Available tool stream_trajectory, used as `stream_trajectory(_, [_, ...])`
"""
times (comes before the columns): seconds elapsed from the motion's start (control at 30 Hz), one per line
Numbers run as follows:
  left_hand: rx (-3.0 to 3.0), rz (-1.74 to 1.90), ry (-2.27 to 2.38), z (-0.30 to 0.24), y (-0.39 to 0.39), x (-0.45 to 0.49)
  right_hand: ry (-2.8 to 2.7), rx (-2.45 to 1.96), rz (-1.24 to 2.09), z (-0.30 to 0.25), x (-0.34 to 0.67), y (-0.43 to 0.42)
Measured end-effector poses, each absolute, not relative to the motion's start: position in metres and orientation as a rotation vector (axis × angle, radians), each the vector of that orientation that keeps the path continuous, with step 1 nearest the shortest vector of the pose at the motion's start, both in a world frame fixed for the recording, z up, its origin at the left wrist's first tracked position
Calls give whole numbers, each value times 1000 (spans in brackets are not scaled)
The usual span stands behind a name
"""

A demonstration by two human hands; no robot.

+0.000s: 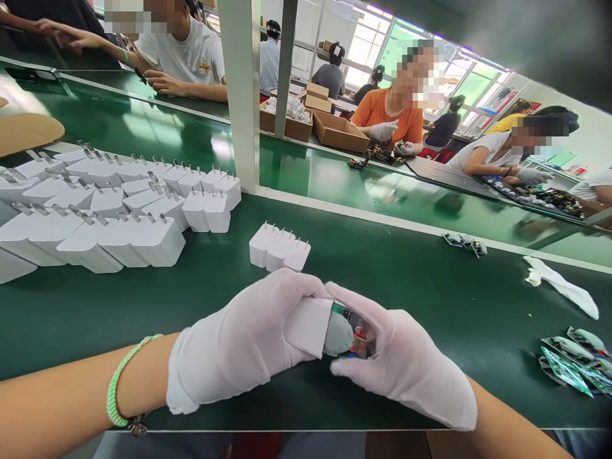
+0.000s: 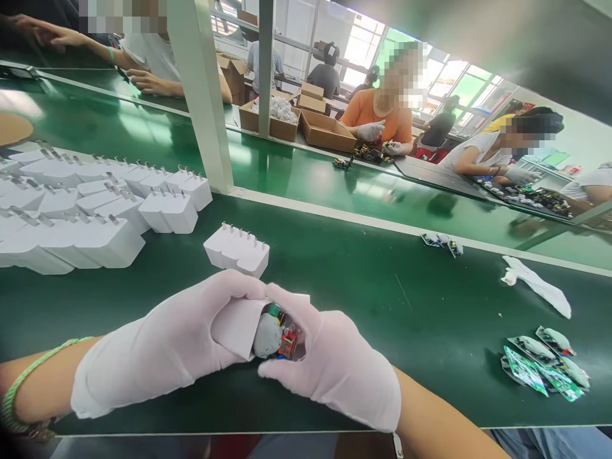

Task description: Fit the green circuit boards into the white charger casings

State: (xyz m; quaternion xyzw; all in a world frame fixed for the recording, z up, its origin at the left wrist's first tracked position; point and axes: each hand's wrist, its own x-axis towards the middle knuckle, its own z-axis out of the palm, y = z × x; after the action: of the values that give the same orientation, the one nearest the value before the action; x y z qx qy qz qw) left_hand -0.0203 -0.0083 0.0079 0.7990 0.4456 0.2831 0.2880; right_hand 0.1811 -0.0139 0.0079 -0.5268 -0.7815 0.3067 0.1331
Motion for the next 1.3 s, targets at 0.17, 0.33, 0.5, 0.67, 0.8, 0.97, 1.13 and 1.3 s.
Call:
stream_trajectory(0.17, [2117, 741, 1213, 9, -8, -20, -2286, -1492, 921, 6, 181, -12])
stream_trajectory(0.33, [2057, 714, 1179, 0, -7, -25, -2199, -1436, 1123, 6, 184, -12])
stream_trajectory(0.5, [2009, 663, 1094, 3, -8, -27, -2120, -1308, 1269, 9, 186, -14])
stream_trajectory(0.67, [1993, 680, 1119, 5, -7, -26, -2024, -1341, 1346, 5, 184, -19])
stream_trajectory(0.8, [1986, 652, 1115, 4, -7, -26, -1991, -1348, 1374, 3, 181, -20])
stream_trajectory(0.97, [1978, 657, 1091, 2, -6, -27, -1995, -1313, 1386, 8, 183, -21])
stream_trajectory(1.13, [1974, 648, 1088, 4, -4, -27, -2028, -1318, 1357, 11, 186, -21])
stream_trajectory(1.3, [1970, 651, 1089, 5, -6, -27, -2007, -1337, 1410, 7, 184, -19])
